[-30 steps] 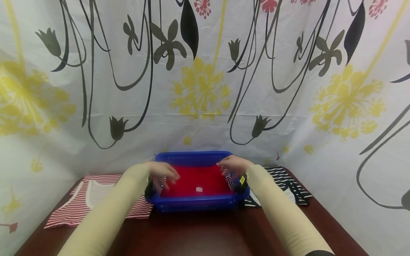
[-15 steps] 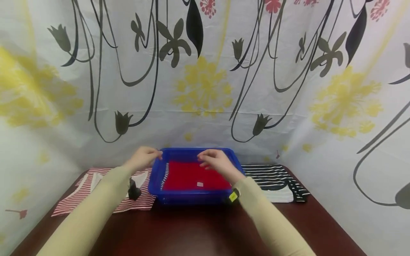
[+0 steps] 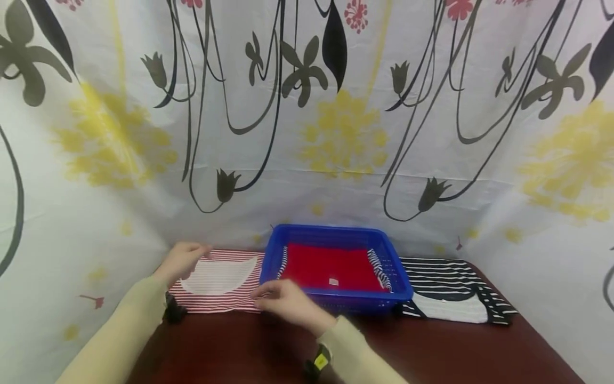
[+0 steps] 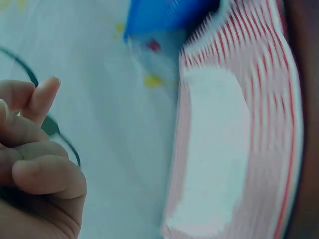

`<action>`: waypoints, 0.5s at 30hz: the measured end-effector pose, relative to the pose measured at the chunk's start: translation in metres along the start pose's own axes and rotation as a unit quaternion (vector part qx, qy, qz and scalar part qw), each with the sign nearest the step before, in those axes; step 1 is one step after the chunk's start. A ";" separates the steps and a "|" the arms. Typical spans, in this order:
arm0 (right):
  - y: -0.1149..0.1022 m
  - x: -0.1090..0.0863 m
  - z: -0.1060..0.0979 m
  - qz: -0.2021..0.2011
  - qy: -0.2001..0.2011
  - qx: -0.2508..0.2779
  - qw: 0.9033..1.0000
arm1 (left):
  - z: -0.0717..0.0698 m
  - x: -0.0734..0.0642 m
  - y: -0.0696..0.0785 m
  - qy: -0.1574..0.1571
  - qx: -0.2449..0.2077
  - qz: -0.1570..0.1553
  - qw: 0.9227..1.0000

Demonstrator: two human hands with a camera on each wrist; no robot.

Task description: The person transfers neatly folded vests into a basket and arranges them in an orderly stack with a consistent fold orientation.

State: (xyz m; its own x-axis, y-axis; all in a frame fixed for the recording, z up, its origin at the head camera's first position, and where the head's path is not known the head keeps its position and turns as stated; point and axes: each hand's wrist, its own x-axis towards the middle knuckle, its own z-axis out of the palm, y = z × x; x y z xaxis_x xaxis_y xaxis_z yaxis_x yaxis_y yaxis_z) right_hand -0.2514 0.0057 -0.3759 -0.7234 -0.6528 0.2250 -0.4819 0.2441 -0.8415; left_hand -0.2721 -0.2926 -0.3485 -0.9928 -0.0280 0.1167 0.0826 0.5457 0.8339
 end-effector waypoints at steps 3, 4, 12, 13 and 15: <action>0.012 0.006 0.022 0.023 -0.011 -0.027 0.999 | -0.004 -0.006 -0.017 0.006 -0.030 -0.020 0.999; 0.016 0.009 0.029 0.029 -0.008 -0.035 0.999 | -0.005 -0.008 -0.023 0.008 -0.045 -0.027 0.999; 0.031 0.041 0.063 0.062 0.054 -0.092 0.992 | -0.018 -0.012 -0.053 0.005 -0.018 -0.026 0.999; 0.032 0.045 0.065 0.073 0.062 -0.086 0.992 | -0.020 -0.012 -0.057 0.001 -0.011 -0.025 1.000; 0.035 0.052 0.070 0.088 0.076 -0.073 0.991 | -0.025 -0.014 -0.063 -0.001 0.001 -0.028 1.000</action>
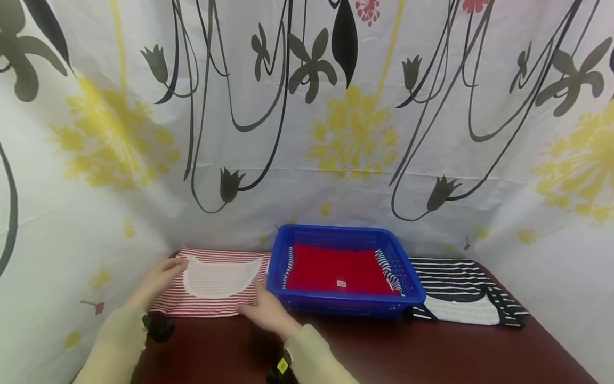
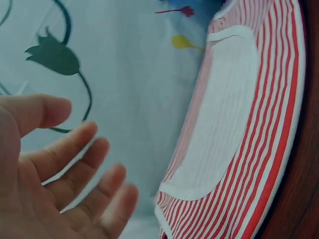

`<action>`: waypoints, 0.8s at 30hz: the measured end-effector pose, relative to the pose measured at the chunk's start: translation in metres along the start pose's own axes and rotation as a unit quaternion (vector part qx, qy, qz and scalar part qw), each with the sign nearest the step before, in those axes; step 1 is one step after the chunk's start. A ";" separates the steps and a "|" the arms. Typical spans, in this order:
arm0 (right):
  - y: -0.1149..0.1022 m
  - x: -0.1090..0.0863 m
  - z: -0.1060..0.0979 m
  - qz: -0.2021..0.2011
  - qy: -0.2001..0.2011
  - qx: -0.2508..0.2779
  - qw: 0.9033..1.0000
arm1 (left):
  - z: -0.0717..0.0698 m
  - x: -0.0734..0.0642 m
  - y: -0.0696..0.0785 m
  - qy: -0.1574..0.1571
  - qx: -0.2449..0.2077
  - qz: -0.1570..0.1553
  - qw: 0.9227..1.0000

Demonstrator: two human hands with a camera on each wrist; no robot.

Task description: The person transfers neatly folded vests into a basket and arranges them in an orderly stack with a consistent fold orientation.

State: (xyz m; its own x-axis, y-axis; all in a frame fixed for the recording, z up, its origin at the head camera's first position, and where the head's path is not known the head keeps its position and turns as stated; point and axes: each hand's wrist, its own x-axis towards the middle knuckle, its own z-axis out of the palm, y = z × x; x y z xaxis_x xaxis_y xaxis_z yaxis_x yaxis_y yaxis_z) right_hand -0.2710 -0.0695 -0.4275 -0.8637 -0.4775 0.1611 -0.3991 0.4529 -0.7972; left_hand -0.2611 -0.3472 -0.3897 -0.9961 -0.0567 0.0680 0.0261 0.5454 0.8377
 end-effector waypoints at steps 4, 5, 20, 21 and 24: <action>0.003 0.005 0.008 0.032 0.012 0.029 0.999 | -0.003 -0.007 -0.009 0.009 0.023 -0.004 1.000; 0.003 0.005 0.010 0.038 0.013 0.037 0.999 | -0.004 -0.009 -0.011 0.012 0.025 -0.007 1.000; 0.005 0.015 0.026 0.085 0.080 0.089 0.989 | -0.013 -0.019 -0.038 0.008 0.105 -0.021 0.994; 0.005 0.016 0.026 0.085 0.097 0.091 0.987 | -0.013 -0.018 -0.040 0.002 0.105 -0.030 0.994; 0.008 0.018 0.027 0.082 0.142 0.096 0.982 | -0.012 -0.013 -0.046 -0.002 0.119 -0.046 0.992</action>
State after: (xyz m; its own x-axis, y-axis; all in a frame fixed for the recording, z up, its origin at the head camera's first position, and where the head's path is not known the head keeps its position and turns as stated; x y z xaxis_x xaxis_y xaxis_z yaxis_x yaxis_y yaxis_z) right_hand -0.2816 -0.0951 -0.4469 -0.9736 -0.1678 0.1550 -0.2051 0.3438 -0.9164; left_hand -0.2484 -0.3821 -0.4225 -0.9937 -0.1121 -0.0065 -0.0857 0.7198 0.6888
